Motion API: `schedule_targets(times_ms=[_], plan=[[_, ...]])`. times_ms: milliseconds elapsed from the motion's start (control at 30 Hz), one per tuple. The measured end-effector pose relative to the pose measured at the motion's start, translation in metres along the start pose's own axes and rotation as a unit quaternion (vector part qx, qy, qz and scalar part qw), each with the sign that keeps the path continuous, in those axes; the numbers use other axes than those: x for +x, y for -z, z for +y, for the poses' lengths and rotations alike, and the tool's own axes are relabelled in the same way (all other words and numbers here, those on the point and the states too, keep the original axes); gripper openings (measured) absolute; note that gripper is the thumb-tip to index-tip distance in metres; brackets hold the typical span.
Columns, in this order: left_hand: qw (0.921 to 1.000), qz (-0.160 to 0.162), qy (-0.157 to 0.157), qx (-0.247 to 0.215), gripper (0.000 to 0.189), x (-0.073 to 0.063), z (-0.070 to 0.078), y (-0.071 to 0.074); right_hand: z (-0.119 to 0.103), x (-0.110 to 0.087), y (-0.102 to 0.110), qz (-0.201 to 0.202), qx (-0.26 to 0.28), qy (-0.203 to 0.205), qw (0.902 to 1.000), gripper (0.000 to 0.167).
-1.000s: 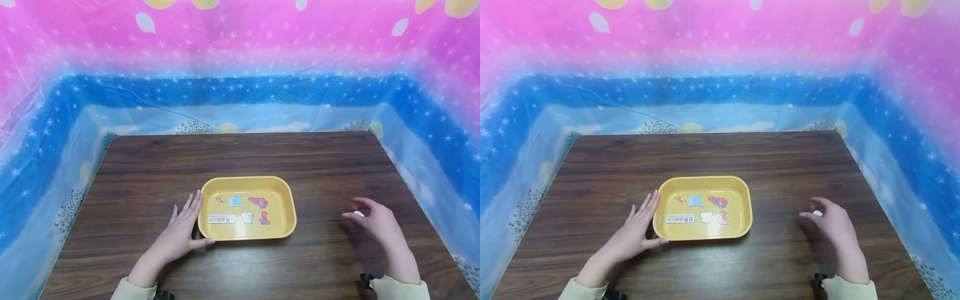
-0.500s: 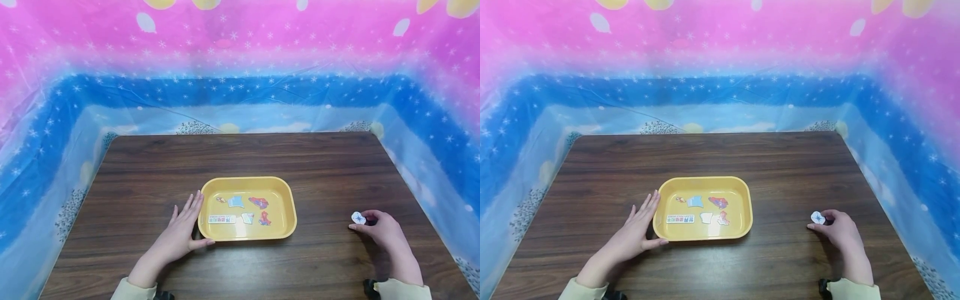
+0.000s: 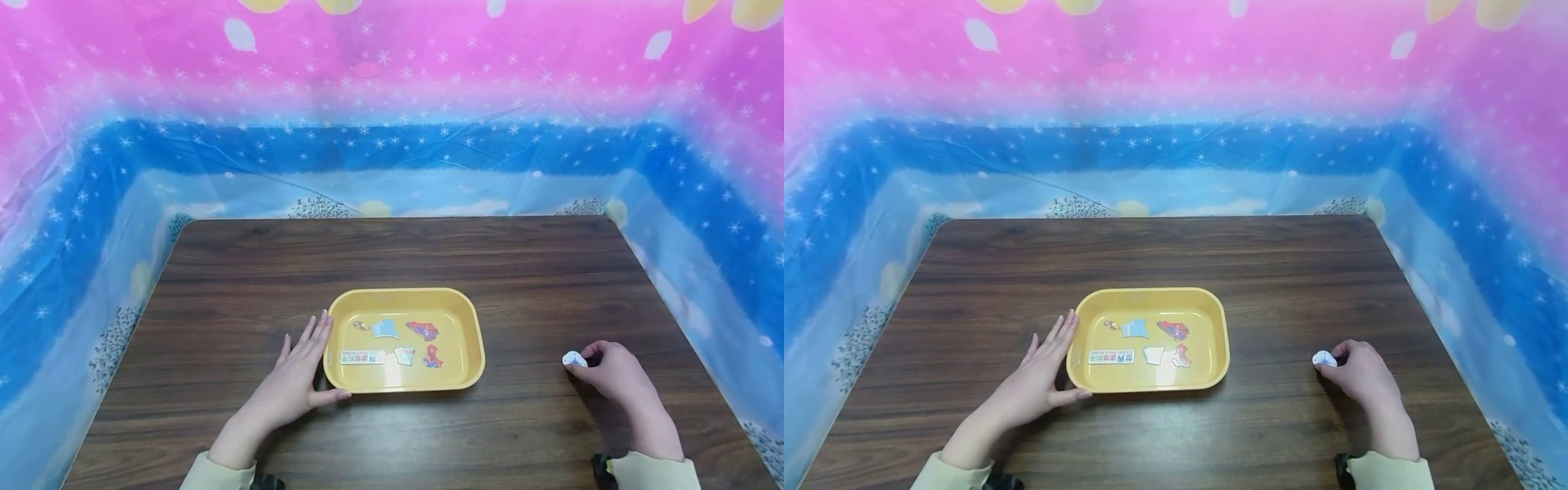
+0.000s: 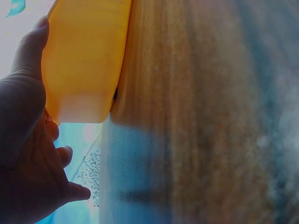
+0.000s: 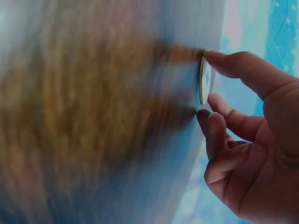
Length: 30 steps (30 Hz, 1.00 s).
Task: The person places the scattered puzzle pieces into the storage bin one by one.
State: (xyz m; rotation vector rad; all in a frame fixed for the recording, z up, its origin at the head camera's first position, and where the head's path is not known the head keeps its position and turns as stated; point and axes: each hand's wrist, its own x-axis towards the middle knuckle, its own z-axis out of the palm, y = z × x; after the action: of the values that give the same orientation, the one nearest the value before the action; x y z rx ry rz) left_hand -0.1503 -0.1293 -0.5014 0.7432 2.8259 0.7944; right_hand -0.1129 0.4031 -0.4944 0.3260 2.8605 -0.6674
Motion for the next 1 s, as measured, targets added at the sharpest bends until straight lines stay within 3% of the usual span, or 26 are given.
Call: schedule_targets(times_ms=[400,633,800,1000], plan=[[0.9999,-0.005,0.010,-0.001,0.121,0.000,0.002,0.003,-0.011,0.001,-0.010,0.048,-0.008,0.029,0.9984,0.040],[1.0000,-0.001,0.008,0.000,0.122,-0.001,0.002,0.003,-0.028,0.002,-0.002,0.043,0.050,0.048,0.9967,0.046],[1.0000,-0.002,0.010,0.001,0.123,-0.001,0.001,0.002,-0.052,0.004,0.007,0.040,0.090,0.067,0.9929,0.055],[1.0000,-0.003,0.006,0.000,0.122,-0.001,0.001,0.001,-0.104,0.009,0.007,0.037,0.109,0.116,0.9865,0.050]])
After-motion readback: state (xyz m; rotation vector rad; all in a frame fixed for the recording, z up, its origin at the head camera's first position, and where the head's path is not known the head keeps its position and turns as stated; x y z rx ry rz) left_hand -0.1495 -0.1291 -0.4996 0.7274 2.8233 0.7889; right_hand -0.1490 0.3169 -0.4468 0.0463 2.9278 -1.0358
